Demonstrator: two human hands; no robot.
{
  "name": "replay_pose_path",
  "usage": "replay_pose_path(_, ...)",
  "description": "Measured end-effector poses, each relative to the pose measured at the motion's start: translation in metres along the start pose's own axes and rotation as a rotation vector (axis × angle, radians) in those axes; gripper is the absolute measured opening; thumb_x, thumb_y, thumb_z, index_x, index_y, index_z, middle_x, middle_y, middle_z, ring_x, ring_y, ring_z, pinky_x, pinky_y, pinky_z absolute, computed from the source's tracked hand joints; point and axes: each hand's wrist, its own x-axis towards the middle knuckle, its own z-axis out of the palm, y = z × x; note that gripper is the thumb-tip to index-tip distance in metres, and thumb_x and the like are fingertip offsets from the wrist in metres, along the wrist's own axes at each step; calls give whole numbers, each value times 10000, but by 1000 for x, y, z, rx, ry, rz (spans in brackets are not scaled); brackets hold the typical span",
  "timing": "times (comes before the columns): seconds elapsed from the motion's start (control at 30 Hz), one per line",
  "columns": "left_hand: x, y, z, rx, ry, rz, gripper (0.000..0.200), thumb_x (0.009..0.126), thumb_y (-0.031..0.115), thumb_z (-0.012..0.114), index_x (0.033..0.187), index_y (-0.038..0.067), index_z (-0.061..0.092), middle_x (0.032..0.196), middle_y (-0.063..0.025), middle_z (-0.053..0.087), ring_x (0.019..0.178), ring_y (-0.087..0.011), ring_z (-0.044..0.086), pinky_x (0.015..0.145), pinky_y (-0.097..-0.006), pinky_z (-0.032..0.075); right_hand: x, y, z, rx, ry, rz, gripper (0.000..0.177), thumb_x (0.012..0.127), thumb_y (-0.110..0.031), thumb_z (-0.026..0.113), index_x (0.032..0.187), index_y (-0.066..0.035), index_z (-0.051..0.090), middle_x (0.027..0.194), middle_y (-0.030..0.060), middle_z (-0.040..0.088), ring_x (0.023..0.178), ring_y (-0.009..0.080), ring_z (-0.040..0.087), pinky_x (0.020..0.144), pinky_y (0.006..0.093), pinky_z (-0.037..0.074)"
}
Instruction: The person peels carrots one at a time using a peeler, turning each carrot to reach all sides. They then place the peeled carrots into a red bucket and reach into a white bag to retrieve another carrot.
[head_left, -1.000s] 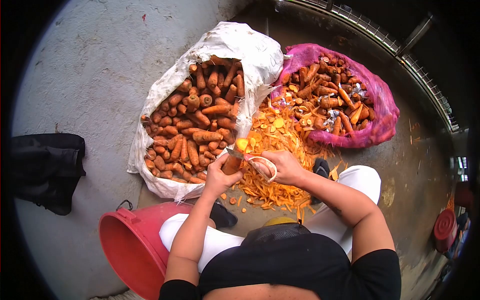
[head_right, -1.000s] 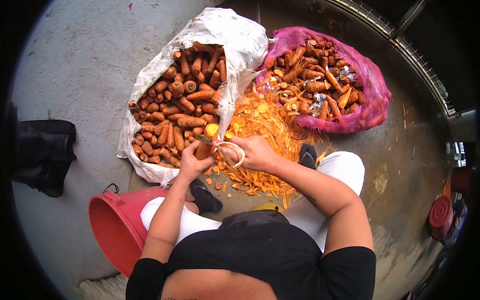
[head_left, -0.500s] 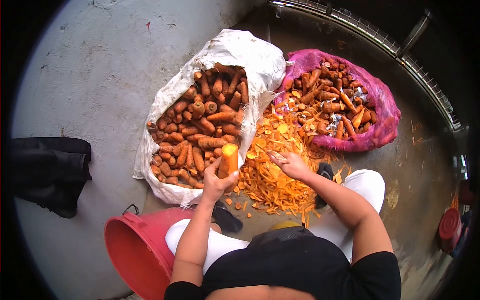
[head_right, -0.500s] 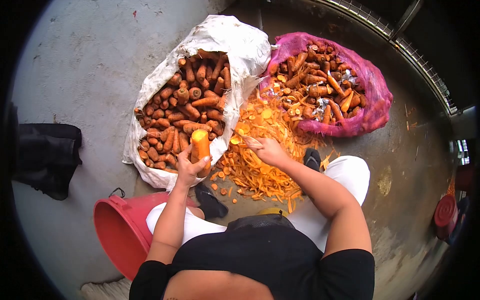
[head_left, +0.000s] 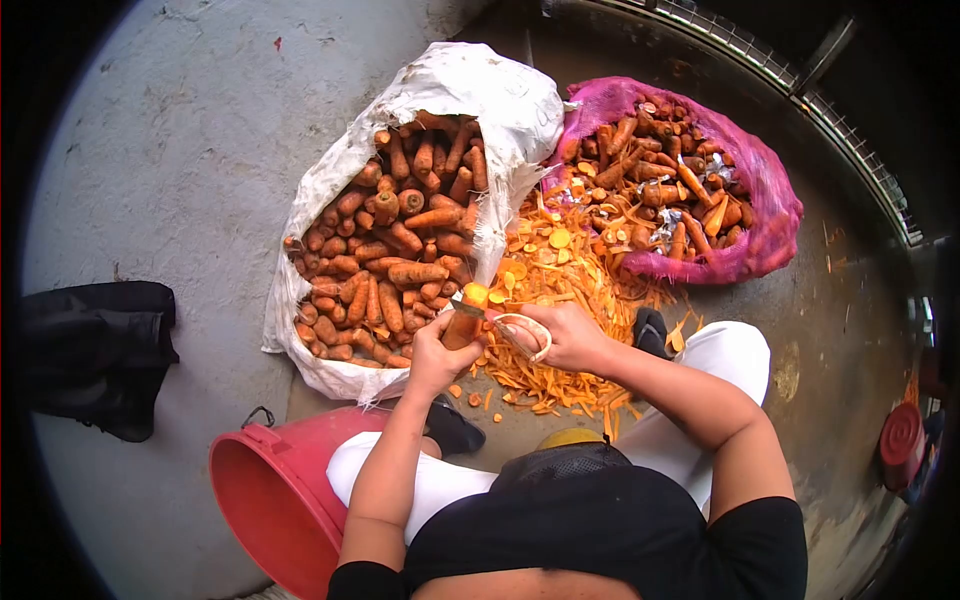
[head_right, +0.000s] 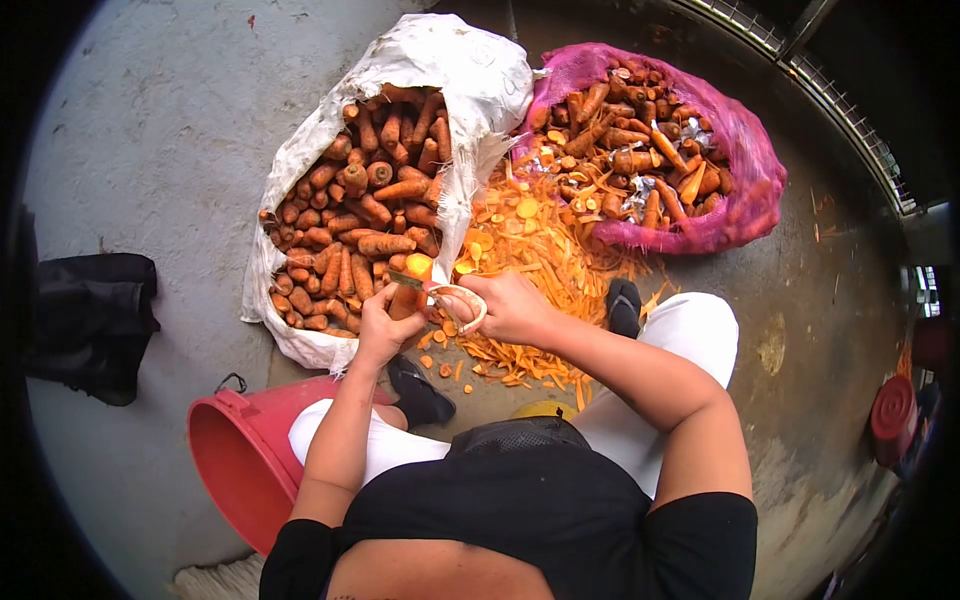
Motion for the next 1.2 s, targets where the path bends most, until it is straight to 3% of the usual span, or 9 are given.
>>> replay_pose_path(0.27,-1,3,2,60,27,5,368,740,145,742,1060,-14,656,935,-67,701,841,-111,643,786,-273,504,-2,0,-1,124,-32,68,324,906,-408,577,877,-90,631,669,178,605,600,368,593,562,428,470)
replay_pose_path(0.37,0,-1,0,56,14,6,372,739,135,742,1068,-15,656,940,-71,702,842,-114,644,792,-273,504,-3,-4,-3,120,-53,70,262,930,-293,561,906,-39,619,671,184,593,584,336,601,561,385,473)
replay_pose_path(0.47,-1,3,0,79,30,20,370,736,134,745,1064,-15,658,939,-71,702,840,-112,643,789,-272,504,-3,-3,-2,107,-42,59,268,933,-295,560,894,-37,617,662,185,586,579,331,601,556,381,470)
replay_pose_path(0.57,-1,5,0,90,29,10,373,732,137,749,1061,-14,658,931,-68,702,832,-110,643,778,-271,507,-3,0,-1,134,-22,59,306,904,-384,583,862,-84,627,629,177,583,555,367,572,536,421,459)
replay_pose_path(0.77,-1,2,0,74,26,-26,356,738,129,747,1051,-16,659,899,-71,704,806,-109,649,750,-270,514,-5,-2,2,97,-3,59,311,908,-382,569,855,-81,627,628,178,585,565,372,580,545,433,471)
replay_pose_path(0.97,-4,-3,5,91,40,-8,342,771,104,721,1074,-26,633,920,-50,680,819,-95,623,752,-262,503,-3,8,4,100,-28,119,336,923,-404,537,922,-92,659,665,187,617,597,356,611,559,437,479)
replay_pose_path(1.07,-6,-5,7,48,64,-31,379,748,124,743,1084,-23,645,904,-74,697,822,-109,649,755,-285,517,-4,31,23,339,57,165,413,914,-467,530,978,-89,684,745,198,657,696,340,649,619,417,496)
replay_pose_path(1.17,-9,14,-3,-109,91,72,386,755,122,739,1095,-29,635,936,-75,682,831,-110,635,765,-278,509,-14,102,27,-57,-301,628,494,893,-532,528,1011,-83,699,833,206,677,819,337,661,711,405,503)
replay_pose_path(1.2,-6,12,-10,-154,102,57,382,760,148,728,1083,-28,625,936,-66,663,807,-118,619,765,-268,498,-16,103,30,-2,-237,638,522,883,-553,529,989,-72,702,837,211,676,843,348,656,733,409,497)
